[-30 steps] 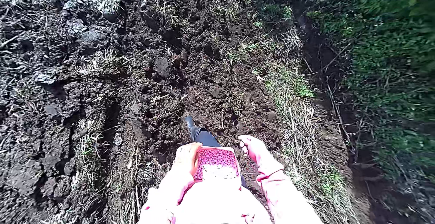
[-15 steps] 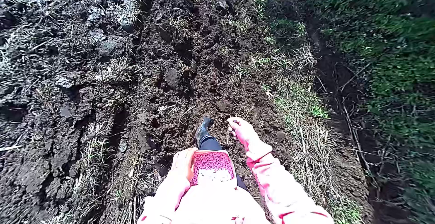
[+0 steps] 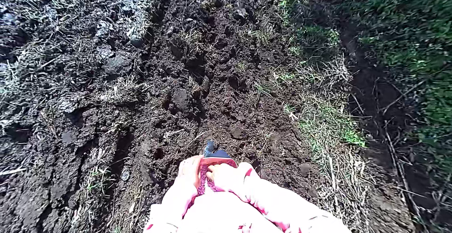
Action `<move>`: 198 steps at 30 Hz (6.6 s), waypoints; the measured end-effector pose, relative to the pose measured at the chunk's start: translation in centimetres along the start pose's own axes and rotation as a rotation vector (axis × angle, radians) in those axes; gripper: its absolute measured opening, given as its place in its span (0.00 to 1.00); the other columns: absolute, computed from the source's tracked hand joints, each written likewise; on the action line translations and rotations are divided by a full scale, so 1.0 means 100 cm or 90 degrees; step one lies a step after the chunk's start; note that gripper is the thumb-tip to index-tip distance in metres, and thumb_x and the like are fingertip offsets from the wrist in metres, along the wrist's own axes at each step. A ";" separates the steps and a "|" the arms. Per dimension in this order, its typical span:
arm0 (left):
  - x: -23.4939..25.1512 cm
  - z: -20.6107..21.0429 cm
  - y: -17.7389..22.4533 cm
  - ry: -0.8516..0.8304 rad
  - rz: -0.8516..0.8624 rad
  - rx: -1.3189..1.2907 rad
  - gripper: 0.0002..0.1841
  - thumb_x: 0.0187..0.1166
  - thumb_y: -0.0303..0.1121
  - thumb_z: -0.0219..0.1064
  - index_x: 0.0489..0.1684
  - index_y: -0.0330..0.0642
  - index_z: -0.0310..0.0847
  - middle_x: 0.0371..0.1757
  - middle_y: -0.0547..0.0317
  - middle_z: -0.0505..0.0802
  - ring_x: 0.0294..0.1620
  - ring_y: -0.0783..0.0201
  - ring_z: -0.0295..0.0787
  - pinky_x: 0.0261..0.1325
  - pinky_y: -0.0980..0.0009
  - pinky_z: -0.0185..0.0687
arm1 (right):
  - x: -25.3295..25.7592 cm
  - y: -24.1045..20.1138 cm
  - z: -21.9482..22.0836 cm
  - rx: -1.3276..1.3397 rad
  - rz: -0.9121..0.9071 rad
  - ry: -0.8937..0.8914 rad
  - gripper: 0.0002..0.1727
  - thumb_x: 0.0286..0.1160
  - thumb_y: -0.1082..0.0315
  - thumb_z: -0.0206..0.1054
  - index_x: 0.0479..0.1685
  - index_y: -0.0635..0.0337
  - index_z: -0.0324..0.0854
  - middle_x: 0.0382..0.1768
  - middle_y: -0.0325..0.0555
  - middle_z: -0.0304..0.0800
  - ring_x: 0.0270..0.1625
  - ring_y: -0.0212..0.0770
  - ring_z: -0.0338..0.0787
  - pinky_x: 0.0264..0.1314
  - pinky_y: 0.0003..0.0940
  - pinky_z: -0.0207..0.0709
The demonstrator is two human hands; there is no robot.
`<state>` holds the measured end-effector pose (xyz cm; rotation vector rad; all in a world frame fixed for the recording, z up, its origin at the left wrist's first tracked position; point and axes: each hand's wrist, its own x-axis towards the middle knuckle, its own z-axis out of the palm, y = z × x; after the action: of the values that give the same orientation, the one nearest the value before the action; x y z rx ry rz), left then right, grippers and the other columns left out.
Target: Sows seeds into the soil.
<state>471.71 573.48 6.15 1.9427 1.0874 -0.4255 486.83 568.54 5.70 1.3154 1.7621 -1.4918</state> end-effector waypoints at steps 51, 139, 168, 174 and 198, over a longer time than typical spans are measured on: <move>0.202 -0.167 0.062 0.000 0.166 0.016 0.21 0.87 0.28 0.57 0.78 0.38 0.78 0.77 0.42 0.84 0.82 0.44 0.76 0.88 0.47 0.57 | -0.020 0.186 -0.255 1.241 0.125 0.550 0.14 0.94 0.68 0.46 0.59 0.61 0.77 0.21 0.32 0.74 0.13 0.23 0.64 0.13 0.17 0.57; 0.452 -0.304 0.316 -0.040 0.229 0.075 0.23 0.87 0.27 0.55 0.80 0.39 0.76 0.79 0.42 0.83 0.83 0.45 0.75 0.88 0.48 0.56 | -0.117 0.485 -0.402 1.255 0.354 0.747 0.12 0.92 0.69 0.51 0.56 0.62 0.80 0.22 0.32 0.73 0.15 0.24 0.64 0.16 0.19 0.58; 0.502 -0.338 0.303 -0.058 0.266 0.068 0.23 0.88 0.27 0.55 0.81 0.38 0.74 0.79 0.41 0.82 0.83 0.45 0.74 0.89 0.48 0.55 | -0.124 0.477 -0.468 1.196 0.289 0.731 0.15 0.92 0.72 0.46 0.60 0.62 0.78 0.20 0.31 0.71 0.13 0.24 0.62 0.14 0.18 0.55; 0.531 -0.377 0.278 -0.049 0.203 0.034 0.23 0.88 0.28 0.56 0.81 0.38 0.75 0.79 0.41 0.82 0.83 0.44 0.74 0.89 0.47 0.54 | -0.111 0.455 -0.638 1.075 0.063 0.719 0.20 0.97 0.65 0.39 0.71 0.60 0.73 0.22 0.30 0.72 0.14 0.23 0.64 0.14 0.18 0.58; 0.602 -0.546 0.203 0.126 0.151 -0.106 0.20 0.84 0.25 0.60 0.73 0.35 0.82 0.74 0.40 0.87 0.80 0.42 0.79 0.87 0.45 0.59 | -0.019 0.465 -0.770 1.191 0.259 0.704 0.13 0.93 0.67 0.49 0.57 0.60 0.79 0.19 0.31 0.71 0.13 0.24 0.63 0.14 0.18 0.55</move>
<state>516.64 644.05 10.31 1.9633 0.9667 -0.0121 545.09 637.01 7.78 3.4214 -0.4369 -2.1865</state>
